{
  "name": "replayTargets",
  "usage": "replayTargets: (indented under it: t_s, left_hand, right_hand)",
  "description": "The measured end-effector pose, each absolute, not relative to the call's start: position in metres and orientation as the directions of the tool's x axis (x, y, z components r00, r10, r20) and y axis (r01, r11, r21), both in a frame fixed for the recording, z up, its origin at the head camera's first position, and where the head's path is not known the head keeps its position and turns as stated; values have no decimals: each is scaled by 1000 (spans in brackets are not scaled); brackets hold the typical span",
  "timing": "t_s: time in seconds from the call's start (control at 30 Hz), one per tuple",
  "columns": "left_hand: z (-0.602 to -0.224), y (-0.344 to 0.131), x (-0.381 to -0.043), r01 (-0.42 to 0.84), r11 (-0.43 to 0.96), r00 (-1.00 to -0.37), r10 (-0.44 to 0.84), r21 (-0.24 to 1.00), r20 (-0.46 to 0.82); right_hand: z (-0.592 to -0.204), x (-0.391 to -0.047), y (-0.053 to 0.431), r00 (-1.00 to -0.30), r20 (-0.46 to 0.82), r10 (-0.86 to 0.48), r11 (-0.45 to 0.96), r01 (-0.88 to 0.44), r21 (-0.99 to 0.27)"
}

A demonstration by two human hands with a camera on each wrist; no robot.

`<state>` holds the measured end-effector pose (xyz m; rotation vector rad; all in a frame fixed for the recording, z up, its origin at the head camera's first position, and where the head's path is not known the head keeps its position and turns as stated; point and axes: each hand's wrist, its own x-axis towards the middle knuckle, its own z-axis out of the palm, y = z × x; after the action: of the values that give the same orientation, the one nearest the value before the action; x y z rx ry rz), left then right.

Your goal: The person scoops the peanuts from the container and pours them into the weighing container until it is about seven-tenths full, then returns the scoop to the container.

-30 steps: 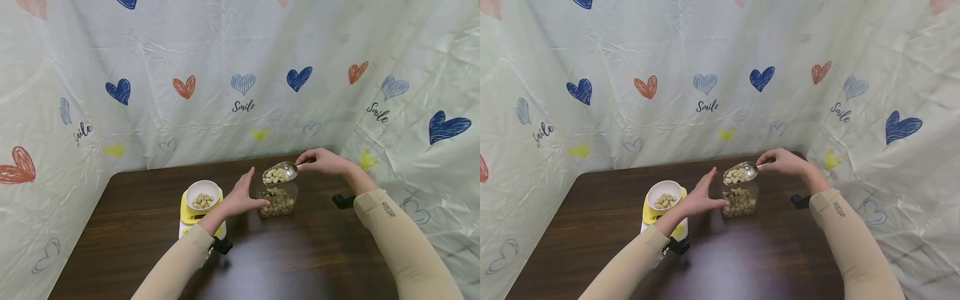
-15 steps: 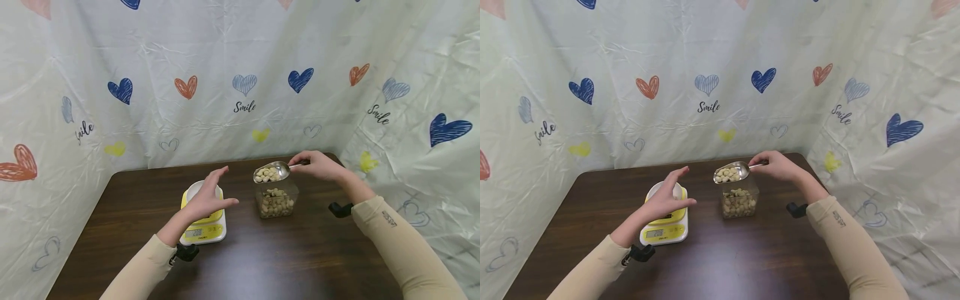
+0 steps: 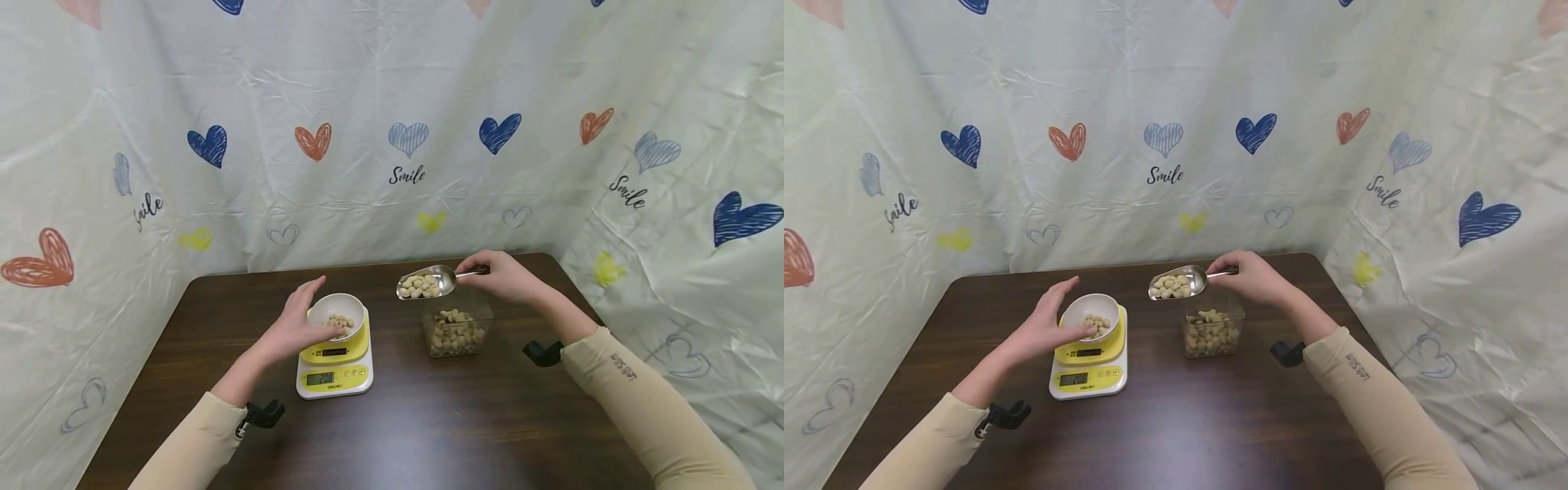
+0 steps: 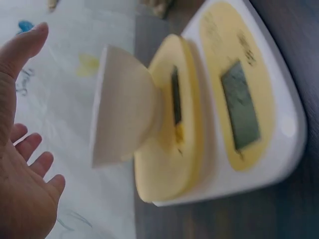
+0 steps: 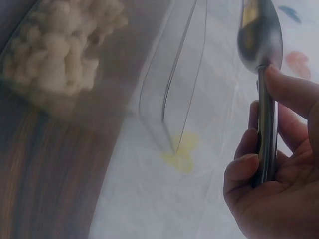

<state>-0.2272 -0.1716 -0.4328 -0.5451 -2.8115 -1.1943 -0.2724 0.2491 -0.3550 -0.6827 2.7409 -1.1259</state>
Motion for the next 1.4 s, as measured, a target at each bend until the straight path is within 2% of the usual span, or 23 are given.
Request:
replayTargets:
  t_s: [0.63,0.87,1.4]
  left_hand:
    - [-470,-190,-232,223,663,-956,292,714,27]
    - [-476,-190,-235,213,663,-956,292,717,15]
    - [-480,-186,-237,214,656,-957,291,724,19]
  right_hand:
    - [-362,-269,185,-875,85,-476,612,-400,-682]
    - [-366,-271,167,-885,80,-458,635,-389,-667]
    - [-373,-285,141,-875,116,-470,722,-457,-520]
